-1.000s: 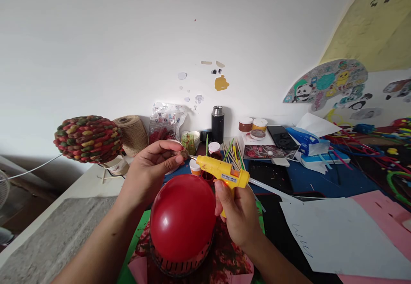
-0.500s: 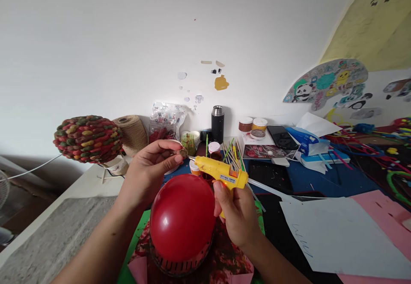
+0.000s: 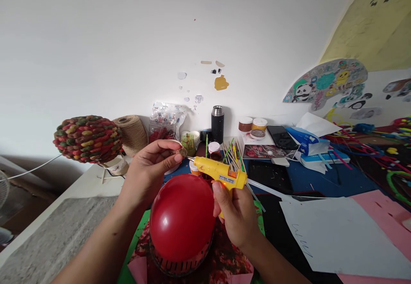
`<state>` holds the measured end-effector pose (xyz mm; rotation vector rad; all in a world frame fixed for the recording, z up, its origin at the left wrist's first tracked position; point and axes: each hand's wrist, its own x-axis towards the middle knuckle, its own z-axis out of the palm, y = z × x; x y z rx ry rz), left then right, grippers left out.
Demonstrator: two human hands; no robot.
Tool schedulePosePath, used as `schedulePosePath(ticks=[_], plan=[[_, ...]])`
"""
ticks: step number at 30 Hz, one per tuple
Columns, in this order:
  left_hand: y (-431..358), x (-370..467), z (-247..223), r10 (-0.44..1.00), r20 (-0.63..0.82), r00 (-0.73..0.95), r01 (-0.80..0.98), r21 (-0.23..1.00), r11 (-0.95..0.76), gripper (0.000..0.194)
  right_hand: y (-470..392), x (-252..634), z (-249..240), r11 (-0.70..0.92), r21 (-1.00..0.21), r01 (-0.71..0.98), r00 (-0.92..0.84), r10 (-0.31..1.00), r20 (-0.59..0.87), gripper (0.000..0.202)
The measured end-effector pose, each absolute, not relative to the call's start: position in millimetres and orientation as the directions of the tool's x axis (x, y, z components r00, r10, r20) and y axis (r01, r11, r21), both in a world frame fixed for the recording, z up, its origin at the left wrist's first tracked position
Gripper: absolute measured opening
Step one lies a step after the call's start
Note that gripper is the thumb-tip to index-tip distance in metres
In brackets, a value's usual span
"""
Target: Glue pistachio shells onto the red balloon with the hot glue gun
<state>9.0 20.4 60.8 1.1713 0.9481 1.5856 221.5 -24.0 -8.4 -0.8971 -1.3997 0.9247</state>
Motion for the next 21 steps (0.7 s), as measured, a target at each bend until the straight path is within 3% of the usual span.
schedulePosePath(ticks=[21], plan=[[22.4,10.6,60.1,0.958,0.245,-0.147,-0.226,0.935,-0.274,0.043,-25.7,222.8,0.6,0.374,-0.927,-0.001,-0.084,0.924,0.373,0.071]])
